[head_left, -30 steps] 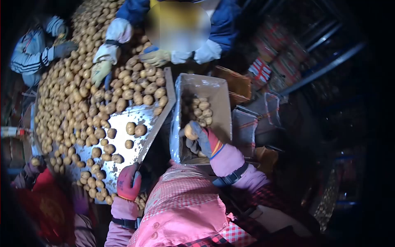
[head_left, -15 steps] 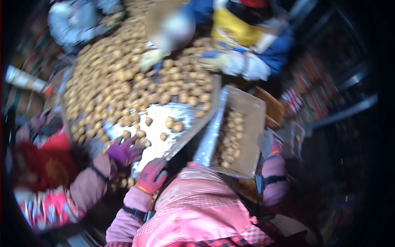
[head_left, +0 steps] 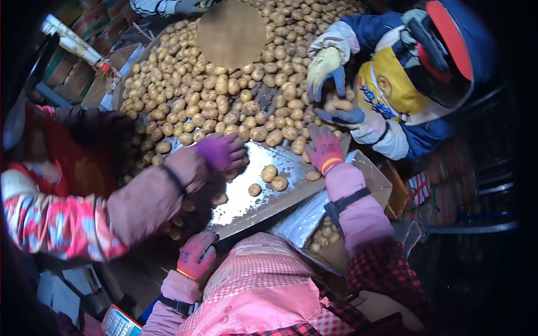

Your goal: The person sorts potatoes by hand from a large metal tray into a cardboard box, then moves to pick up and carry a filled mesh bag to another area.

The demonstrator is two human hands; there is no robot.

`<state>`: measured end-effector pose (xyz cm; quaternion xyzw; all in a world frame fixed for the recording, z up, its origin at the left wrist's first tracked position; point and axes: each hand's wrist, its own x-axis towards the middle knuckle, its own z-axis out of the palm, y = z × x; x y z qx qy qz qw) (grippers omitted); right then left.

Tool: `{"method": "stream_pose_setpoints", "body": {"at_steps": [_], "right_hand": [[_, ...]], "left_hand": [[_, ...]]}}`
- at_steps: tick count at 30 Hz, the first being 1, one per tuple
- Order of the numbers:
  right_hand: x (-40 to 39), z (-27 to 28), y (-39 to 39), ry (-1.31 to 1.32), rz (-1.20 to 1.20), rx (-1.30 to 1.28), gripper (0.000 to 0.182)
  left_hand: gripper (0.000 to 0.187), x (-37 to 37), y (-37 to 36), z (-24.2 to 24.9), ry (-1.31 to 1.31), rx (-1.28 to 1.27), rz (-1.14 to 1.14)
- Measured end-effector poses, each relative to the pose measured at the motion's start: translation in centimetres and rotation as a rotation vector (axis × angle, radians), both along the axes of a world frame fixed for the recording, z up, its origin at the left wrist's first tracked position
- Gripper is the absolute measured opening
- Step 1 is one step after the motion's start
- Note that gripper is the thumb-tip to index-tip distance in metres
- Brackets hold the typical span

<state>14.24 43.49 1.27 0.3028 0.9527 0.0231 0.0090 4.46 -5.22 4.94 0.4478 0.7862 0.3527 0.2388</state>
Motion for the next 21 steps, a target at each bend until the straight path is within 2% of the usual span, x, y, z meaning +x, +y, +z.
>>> {"method": "stream_pose_setpoints", "body": {"at_steps": [3,6,8,10,13,15,17,19,21], "right_hand": [[-3.9,1.2,1.1,-0.138,-0.189,-0.101,0.078],[-4.9,-0.2,-2.4,-0.062,-0.246,-0.103,0.081],[-3.9,-0.2,-5.8,-0.097,-0.093,0.083,0.083],[-2.1,-4.0,-8.5,0.103,0.099,-0.028,0.074],[-1.0,1.1,-12.3,-0.015,0.268,-0.173,0.057],[0.1,1.6,-10.9,0.059,0.256,-0.810,0.044],[1.5,1.4,-7.0,0.348,0.179,-0.498,0.047],[0.2,1.2,-4.9,0.353,-0.011,-0.485,0.050],[-1.5,1.5,-3.6,0.106,-0.078,-0.450,0.059]], "left_hand": [[0.040,0.2,-0.6,0.2,0.061,-0.029,0.042],[0.042,0.4,-0.7,0.7,0.059,-0.033,0.097],[0.042,0.4,-0.3,0.1,0.056,-0.012,0.118],[0.040,0.3,0.4,0.6,0.058,-0.005,0.129],[0.039,-0.4,1.9,2.1,0.015,0.005,0.128],[0.038,-0.7,2.3,1.9,0.076,0.014,0.125],[0.037,-1.3,2.9,2.2,0.122,0.047,0.118],[0.038,-1.5,3.7,2.7,0.122,0.044,0.104],[0.041,-1.6,4.4,3.0,0.106,0.019,0.068]]}}
